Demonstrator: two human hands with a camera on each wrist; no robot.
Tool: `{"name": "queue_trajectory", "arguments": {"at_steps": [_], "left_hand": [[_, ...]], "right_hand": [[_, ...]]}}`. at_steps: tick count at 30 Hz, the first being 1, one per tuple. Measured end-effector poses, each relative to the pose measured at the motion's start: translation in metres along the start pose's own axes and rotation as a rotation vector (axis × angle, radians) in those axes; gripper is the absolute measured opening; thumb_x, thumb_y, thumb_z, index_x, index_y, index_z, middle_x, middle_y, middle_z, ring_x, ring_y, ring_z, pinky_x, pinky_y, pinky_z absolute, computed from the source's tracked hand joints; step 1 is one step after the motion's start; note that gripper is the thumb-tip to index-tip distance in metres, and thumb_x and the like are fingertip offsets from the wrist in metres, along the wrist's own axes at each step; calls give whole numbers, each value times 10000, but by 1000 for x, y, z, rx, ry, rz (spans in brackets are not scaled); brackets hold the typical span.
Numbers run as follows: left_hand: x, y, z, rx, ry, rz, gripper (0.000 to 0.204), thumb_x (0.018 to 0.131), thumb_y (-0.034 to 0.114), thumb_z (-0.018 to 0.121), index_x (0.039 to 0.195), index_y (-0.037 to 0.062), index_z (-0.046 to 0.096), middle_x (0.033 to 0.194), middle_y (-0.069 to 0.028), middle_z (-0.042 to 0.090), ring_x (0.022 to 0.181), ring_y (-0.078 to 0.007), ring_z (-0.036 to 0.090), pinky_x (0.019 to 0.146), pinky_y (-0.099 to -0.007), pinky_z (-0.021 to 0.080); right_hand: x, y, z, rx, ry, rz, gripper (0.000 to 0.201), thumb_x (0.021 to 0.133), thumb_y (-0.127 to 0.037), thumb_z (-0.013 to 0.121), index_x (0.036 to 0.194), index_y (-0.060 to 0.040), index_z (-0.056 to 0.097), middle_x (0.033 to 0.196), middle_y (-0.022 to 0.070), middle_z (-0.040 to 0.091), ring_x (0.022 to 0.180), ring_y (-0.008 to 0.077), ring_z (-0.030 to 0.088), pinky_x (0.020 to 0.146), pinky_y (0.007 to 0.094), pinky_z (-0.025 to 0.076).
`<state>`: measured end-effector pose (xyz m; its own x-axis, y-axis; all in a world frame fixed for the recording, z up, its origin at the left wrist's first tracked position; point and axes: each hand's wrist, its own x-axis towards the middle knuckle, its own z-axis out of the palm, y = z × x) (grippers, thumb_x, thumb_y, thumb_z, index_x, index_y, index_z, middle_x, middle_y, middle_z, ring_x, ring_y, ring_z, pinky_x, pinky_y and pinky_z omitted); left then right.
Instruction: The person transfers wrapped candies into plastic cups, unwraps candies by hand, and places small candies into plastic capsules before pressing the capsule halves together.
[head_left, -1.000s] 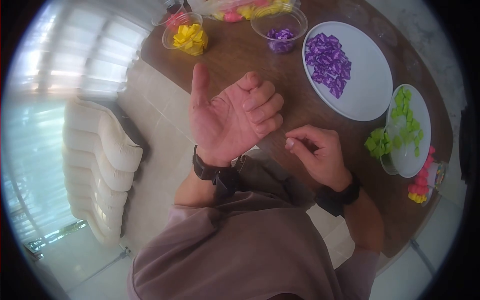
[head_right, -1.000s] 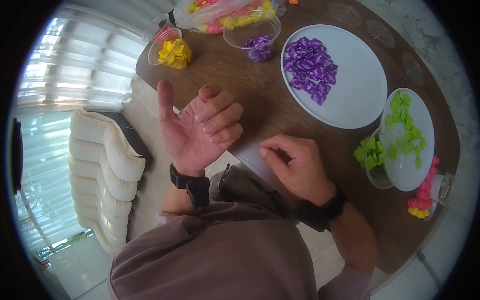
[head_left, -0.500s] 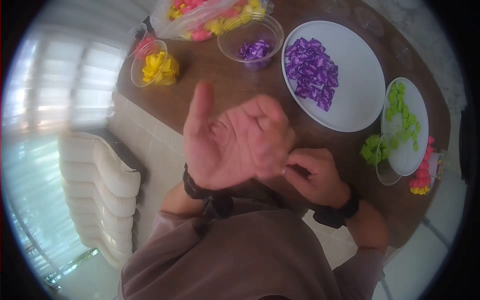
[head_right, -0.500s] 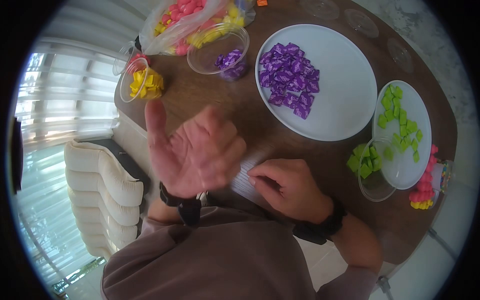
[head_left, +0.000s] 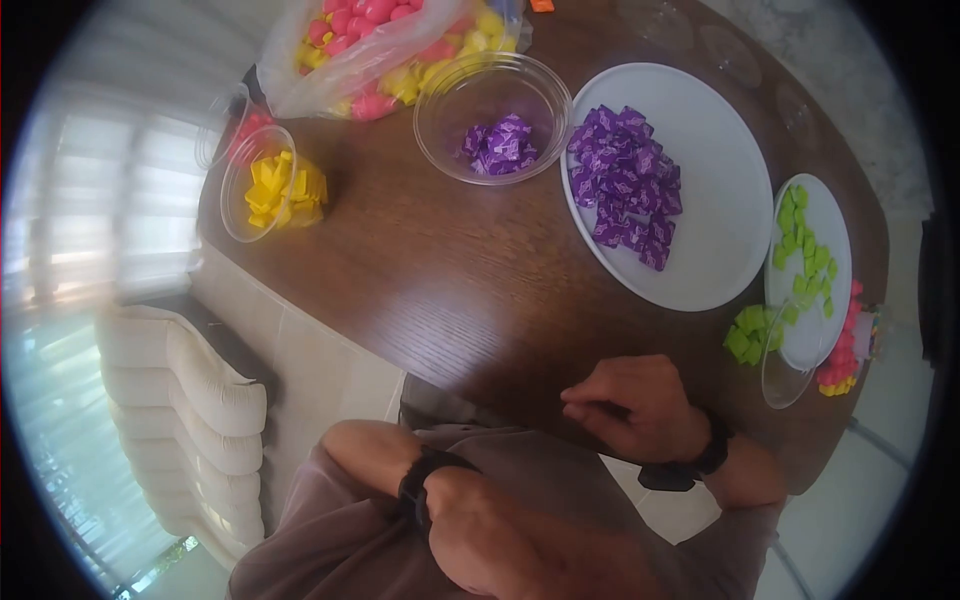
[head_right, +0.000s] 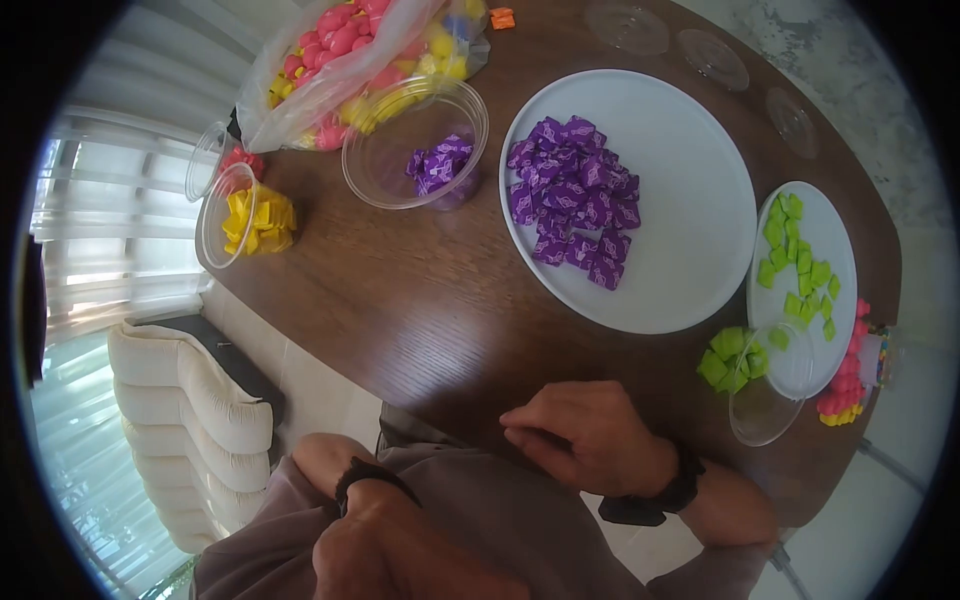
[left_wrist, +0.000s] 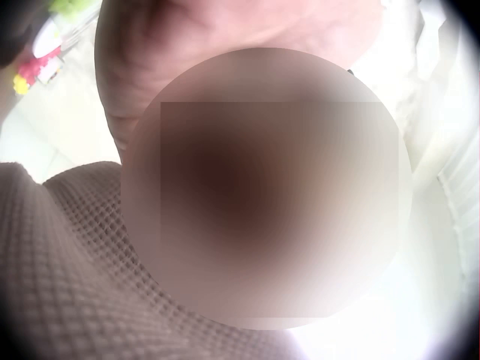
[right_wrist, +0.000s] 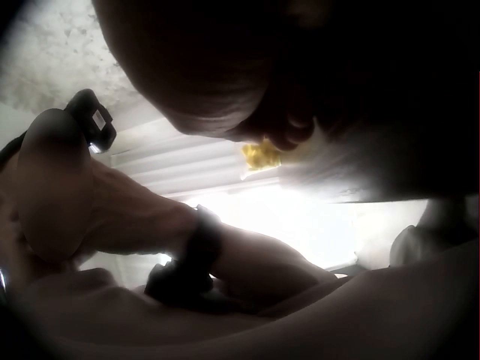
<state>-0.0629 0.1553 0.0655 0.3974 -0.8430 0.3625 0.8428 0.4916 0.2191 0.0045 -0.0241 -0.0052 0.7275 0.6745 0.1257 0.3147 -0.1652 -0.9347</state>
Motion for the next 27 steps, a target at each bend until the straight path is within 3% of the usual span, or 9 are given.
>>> {"name": "queue_trajectory", "arguments": {"at_steps": [3, 5, 9, 11, 15, 17, 18, 20, 27], "left_hand": [[2, 13, -2, -12, 7, -110, 644, 1040, 408, 561, 1284, -187, 582, 1198, -233, 704, 1039, -154, 682, 992, -184, 440], [21, 12, -1, -346, -161, 168, 683, 1016, 419, 596, 1327, -188, 556, 1319, -308, 624, 1195, -288, 637, 1092, -332, 422], [12, 2, -15, -258, -60, 258, 672, 997, 389, 632, 1338, -184, 552, 1355, -360, 573, 1249, -403, 597, 1113, -456, 413], [12, -1, -32, 16, -220, 344, 620, 991, 378, 645, 1278, -171, 609, 1296, -354, 609, 1187, -420, 628, 1048, -473, 467], [6, -3, -35, 39, -198, 310, 464, 986, 283, 681, 1189, -135, 681, 1199, -315, 662, 1086, -390, 679, 934, -440, 531], [1, -5, -28, 132, -98, 267, 247, 961, 134, 716, 1056, -93, 733, 1056, -237, 711, 951, -324, 713, 814, -382, 555], [1, -6, -29, 146, -79, 269, 247, 961, 134, 716, 1056, -93, 733, 1056, -237, 711, 951, -324, 713, 814, -382, 555], [9, -8, -38, 232, -198, 268, 107, 923, 29, 739, 981, -62, 733, 968, -177, 723, 883, -275, 711, 749, -356, 547], [19, -13, -36, 101, -241, 341, 107, 911, 35, 763, 952, -40, 699, 897, -148, 705, 794, -263, 686, 691, -359, 527]], "right_hand": [[2, 0, 0, 2, -2, -15, 139, 849, -39, 773, 978, -44, 720, 816, 93, 714, 688, 256, 695, 602, 350, 553], [0, 0, 0, 4, -25, 4, 137, 852, -47, 774, 978, -40, 719, 826, 102, 719, 695, 263, 701, 612, 357, 559], [1, 0, 0, 15, -1, -11, 135, 855, -57, 774, 976, -39, 719, 832, 108, 722, 700, 272, 703, 620, 365, 563], [0, 0, 1, -1, -6, 3, 123, 859, -60, 769, 971, -43, 721, 836, 108, 724, 707, 275, 705, 626, 366, 564], [0, 1, 2, 12, 13, -23, 106, 861, -61, 764, 959, -46, 724, 824, 111, 719, 702, 273, 702, 614, 362, 555], [-1, -2, 3, -7, 25, 13, 95, 862, -49, 758, 951, -46, 726, 802, 117, 710, 678, 273, 695, 596, 354, 542], [-1, -2, 4, 10, 19, -2, 95, 862, -49, 758, 951, -46, 726, 802, 117, 710, 678, 273, 695, 596, 354, 542], [-1, 0, 4, 30, 40, 13, 101, 856, -38, 759, 951, -43, 725, 783, 122, 703, 654, 275, 689, 582, 347, 531], [-4, 4, 11, 40, 102, -19, 106, 841, -28, 768, 933, -40, 716, 773, 118, 701, 636, 271, 682, 575, 350, 526]]}}
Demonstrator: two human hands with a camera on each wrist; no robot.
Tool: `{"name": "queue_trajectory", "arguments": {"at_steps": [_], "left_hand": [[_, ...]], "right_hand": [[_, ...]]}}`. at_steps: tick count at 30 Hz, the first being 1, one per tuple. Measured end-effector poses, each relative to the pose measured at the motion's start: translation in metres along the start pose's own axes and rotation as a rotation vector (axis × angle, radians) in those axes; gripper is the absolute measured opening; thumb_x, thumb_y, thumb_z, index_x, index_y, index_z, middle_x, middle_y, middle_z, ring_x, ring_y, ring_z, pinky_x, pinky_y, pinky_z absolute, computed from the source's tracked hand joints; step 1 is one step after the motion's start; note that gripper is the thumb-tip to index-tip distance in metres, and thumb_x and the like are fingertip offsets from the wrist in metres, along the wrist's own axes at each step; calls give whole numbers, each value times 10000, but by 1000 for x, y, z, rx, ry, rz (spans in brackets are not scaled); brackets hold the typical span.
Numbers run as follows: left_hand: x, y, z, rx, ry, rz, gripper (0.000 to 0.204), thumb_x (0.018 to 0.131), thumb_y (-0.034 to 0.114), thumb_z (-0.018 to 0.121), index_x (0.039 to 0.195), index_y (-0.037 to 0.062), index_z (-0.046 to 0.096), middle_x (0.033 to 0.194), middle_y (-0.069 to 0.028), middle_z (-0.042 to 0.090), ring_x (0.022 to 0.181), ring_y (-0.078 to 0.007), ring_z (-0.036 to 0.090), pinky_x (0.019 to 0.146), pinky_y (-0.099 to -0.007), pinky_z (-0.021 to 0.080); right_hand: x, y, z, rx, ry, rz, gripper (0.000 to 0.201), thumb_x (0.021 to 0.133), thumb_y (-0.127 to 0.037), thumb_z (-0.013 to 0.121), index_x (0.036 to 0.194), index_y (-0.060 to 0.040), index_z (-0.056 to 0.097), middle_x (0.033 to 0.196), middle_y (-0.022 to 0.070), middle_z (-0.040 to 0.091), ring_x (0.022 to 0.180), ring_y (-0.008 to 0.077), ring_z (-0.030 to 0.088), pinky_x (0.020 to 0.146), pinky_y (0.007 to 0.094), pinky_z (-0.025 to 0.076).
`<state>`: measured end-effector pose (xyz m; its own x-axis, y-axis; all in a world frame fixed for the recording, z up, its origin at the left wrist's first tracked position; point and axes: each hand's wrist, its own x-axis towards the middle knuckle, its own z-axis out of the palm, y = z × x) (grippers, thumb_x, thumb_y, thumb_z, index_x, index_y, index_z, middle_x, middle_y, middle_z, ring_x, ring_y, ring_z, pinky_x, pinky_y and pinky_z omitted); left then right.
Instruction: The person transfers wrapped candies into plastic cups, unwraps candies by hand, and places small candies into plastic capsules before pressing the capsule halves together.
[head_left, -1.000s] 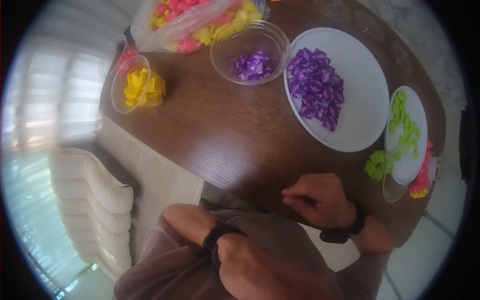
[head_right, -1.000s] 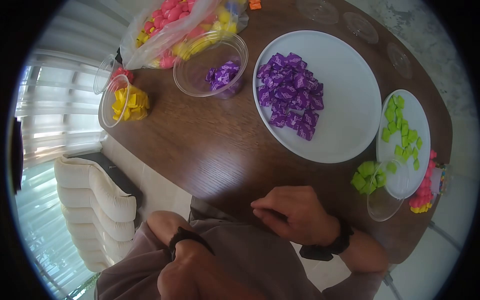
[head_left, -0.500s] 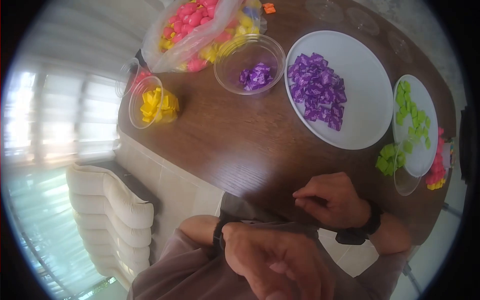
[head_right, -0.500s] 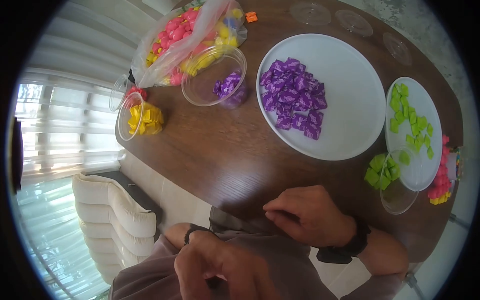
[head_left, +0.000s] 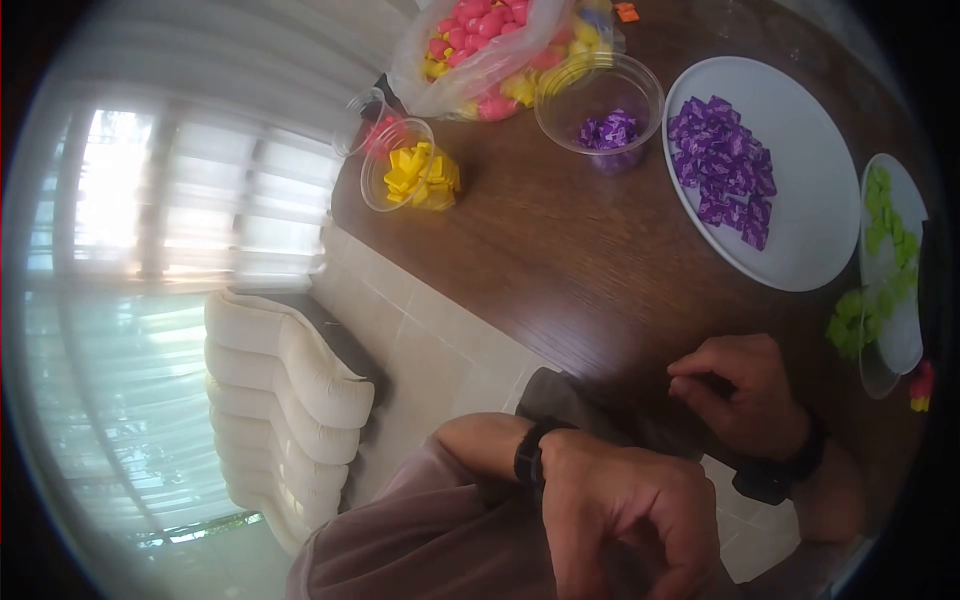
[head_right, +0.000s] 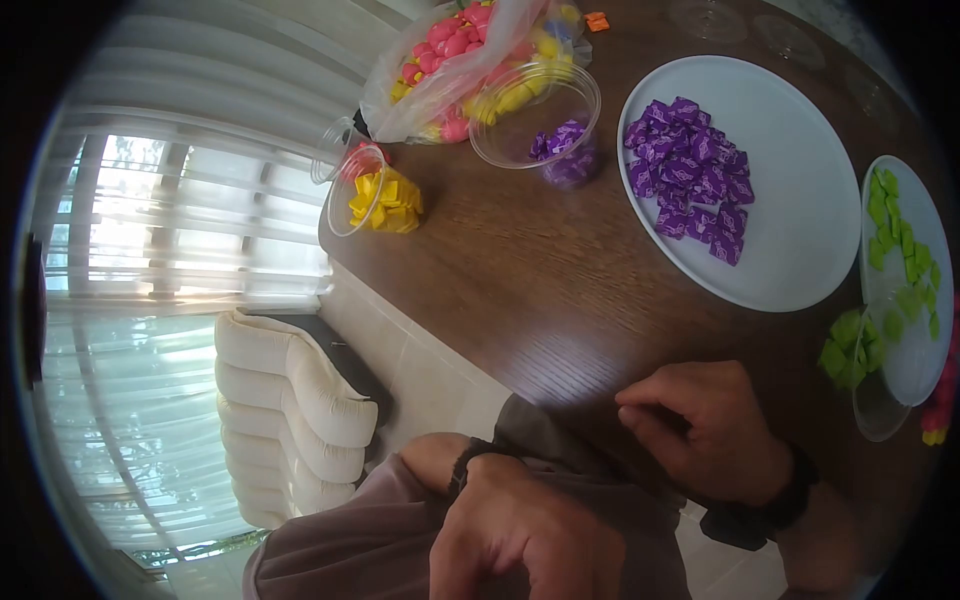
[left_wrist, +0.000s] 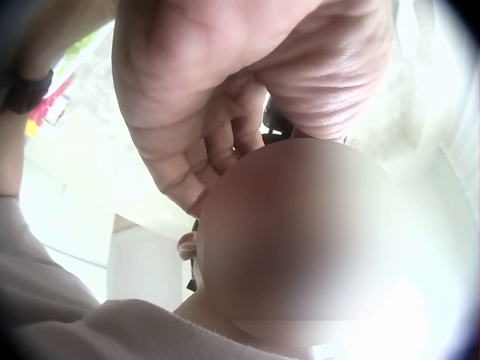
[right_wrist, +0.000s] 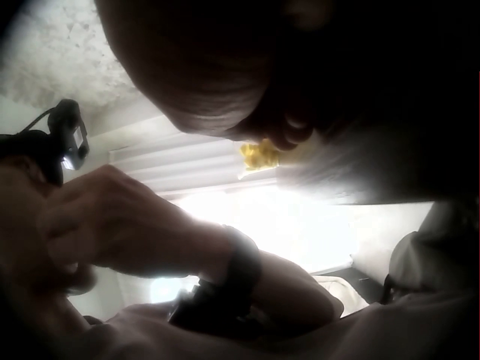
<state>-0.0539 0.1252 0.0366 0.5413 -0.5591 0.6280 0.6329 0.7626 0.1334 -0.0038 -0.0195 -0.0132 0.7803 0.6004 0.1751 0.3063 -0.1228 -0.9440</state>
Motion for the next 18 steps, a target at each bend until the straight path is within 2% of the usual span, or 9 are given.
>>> {"name": "queue_trajectory", "arguments": {"at_steps": [3, 5, 6, 11, 12, 14, 18], "left_hand": [[3, 2, -2, -25, -38, 8, 118, 913, 24, 752, 969, -51, 680, 876, -141, 693, 769, -264, 672, 676, -366, 514], [2, 1, -3, 17, -78, -22, 150, 912, 29, 744, 840, -6, 617, 810, -113, 653, 722, -230, 639, 630, -336, 494], [0, 1, -3, 18, -77, -20, 150, 912, 29, 744, 840, -6, 617, 810, -113, 653, 722, -230, 639, 630, -336, 494], [-16, 14, -9, 230, -59, -310, 492, 789, 270, 849, 556, 101, 450, 468, 9, 450, 420, -121, 413, 421, -317, 311], [-13, 15, -10, 227, -55, -309, 492, 789, 270, 849, 556, 101, 450, 468, 9, 450, 420, -121, 413, 421, -317, 311], [15, 27, -7, -29, -45, -308, 307, 903, 51, 755, 740, 68, 496, 748, -78, 598, 678, -187, 598, 581, -297, 468], [9, 10, -13, 79, -52, -166, 418, 894, 75, 776, 718, 112, 399, 714, -51, 556, 648, -155, 564, 542, -269, 442]], "right_hand": [[2, -1, -2, -23, -9, -13, 110, 835, -24, 770, 926, -39, 711, 762, 117, 695, 634, 269, 682, 575, 351, 527], [3, -2, -3, -51, -29, 4, 111, 832, -22, 768, 925, -40, 710, 752, 118, 689, 638, 271, 686, 581, 353, 533], [3, -2, -3, -50, -32, 4, 111, 832, -22, 768, 925, -40, 710, 752, 118, 689, 638, 271, 686, 581, 353, 533], [3, -1, -4, -40, -40, -4, 99, 838, -36, 765, 918, -42, 708, 738, 109, 682, 625, 270, 679, 573, 356, 531], [3, -1, -4, -37, -41, 0, 99, 838, -36, 765, 918, -42, 708, 738, 109, 682, 625, 270, 679, 573, 356, 531], [3, 0, -3, -37, -37, -11, 101, 836, -37, 767, 919, -46, 709, 739, 104, 684, 624, 269, 679, 573, 358, 533], [3, -1, -6, -42, -69, 15, 102, 836, -36, 766, 920, -48, 710, 743, 102, 688, 628, 269, 682, 577, 359, 536]]}}
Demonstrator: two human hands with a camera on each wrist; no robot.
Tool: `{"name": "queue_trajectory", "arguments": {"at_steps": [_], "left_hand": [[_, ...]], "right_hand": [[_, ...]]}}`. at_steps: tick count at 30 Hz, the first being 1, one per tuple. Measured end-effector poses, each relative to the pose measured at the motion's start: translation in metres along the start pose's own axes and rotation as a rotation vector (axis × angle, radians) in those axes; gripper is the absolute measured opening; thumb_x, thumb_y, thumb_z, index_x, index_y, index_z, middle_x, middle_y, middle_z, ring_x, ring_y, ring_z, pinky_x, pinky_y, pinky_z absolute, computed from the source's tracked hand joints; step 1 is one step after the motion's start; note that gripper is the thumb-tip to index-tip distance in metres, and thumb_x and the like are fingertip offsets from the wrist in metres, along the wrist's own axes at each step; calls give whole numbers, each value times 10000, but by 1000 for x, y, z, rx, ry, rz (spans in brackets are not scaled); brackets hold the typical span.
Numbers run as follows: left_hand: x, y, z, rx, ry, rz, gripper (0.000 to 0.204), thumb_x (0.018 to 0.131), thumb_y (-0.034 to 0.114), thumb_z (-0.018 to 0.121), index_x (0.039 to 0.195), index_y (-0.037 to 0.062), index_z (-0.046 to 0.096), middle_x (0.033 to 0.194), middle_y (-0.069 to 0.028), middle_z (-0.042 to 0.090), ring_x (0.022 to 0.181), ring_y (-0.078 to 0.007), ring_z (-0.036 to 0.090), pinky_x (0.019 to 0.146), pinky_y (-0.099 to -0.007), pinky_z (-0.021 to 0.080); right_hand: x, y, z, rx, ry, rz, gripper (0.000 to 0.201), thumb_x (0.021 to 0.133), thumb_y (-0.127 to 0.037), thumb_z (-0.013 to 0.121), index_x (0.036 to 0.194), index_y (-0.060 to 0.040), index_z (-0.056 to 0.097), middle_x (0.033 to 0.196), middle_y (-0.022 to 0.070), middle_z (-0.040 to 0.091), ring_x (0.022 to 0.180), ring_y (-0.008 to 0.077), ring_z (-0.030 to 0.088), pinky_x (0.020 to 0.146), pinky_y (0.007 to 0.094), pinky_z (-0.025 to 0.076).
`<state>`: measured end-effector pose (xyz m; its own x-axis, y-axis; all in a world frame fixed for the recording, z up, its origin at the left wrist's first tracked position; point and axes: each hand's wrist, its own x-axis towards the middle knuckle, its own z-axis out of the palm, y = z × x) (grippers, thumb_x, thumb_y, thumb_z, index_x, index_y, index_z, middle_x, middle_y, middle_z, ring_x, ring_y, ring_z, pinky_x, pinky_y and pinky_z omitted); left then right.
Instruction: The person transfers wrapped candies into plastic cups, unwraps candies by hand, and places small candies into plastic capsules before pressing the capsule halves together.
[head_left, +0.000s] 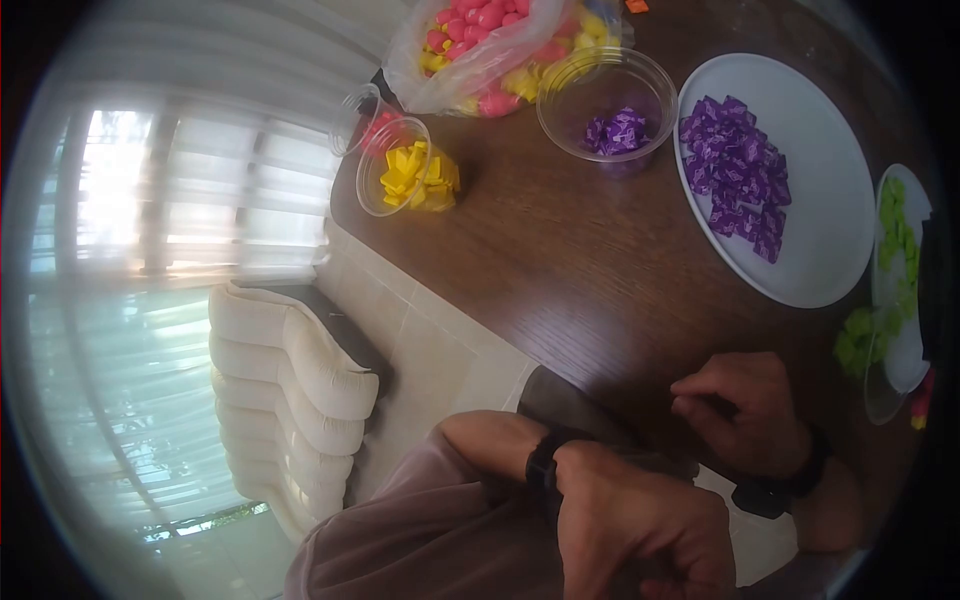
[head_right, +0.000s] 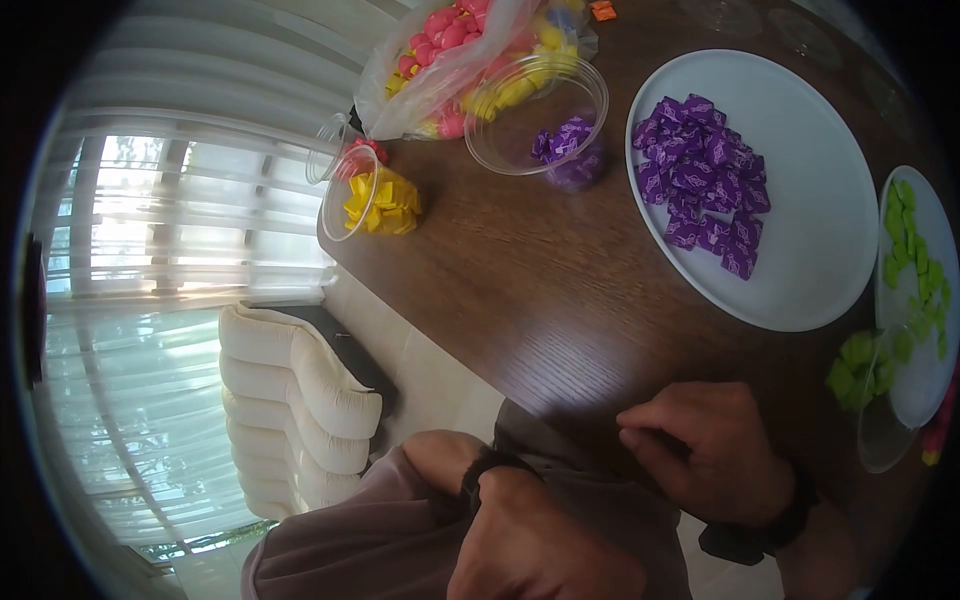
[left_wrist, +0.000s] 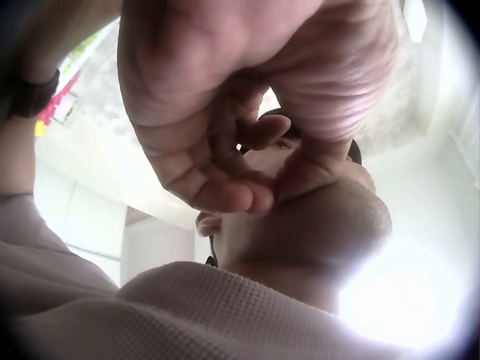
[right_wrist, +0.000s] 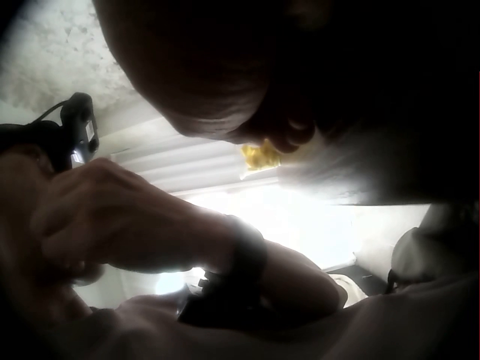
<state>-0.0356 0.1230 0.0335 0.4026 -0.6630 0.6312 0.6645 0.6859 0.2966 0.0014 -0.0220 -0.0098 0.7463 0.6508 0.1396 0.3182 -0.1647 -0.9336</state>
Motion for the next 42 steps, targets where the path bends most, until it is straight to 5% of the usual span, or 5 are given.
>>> {"name": "queue_trajectory", "arguments": {"at_steps": [8, 23, 29, 38, 42], "left_hand": [[5, 3, 2, -61, 65, 68, 246, 906, 75, 770, 825, 18, 545, 806, -88, 624, 749, -208, 620, 676, -327, 494], [5, 1, -10, -76, -20, -52, 498, 897, 146, 807, 713, 103, 347, 681, -37, 484, 616, -170, 488, 536, -287, 411], [10, -6, 5, -171, 140, 53, 393, 917, 117, 773, 722, 64, 436, 718, -57, 507, 687, -194, 539, 623, -324, 457], [16, 4, -10, -110, -103, 4, 375, 909, 82, 776, 705, 56, 462, 698, -68, 531, 635, -203, 521, 601, -329, 439], [9, -7, 1, -163, 13, 69, 385, 909, 79, 773, 695, 62, 454, 661, -53, 511, 606, -190, 515, 569, -319, 419]], "right_hand": [[1, 1, 0, 7, 10, -33, 102, 831, -31, 770, 914, -38, 711, 755, 100, 692, 650, 263, 693, 584, 359, 546], [2, -1, -3, 6, -17, -28, 113, 828, -27, 775, 923, -38, 714, 772, 88, 700, 677, 251, 700, 602, 350, 557], [1, 1, -2, 2, -11, -41, 116, 827, -29, 774, 927, -38, 714, 780, 88, 702, 682, 253, 701, 608, 353, 560], [2, 0, -3, -6, -25, -38, 118, 832, -30, 769, 935, -35, 714, 786, 90, 704, 691, 258, 703, 612, 358, 559], [1, 0, -2, -2, -20, -33, 115, 832, -31, 769, 933, -34, 715, 783, 91, 703, 689, 257, 702, 613, 358, 559]]}}
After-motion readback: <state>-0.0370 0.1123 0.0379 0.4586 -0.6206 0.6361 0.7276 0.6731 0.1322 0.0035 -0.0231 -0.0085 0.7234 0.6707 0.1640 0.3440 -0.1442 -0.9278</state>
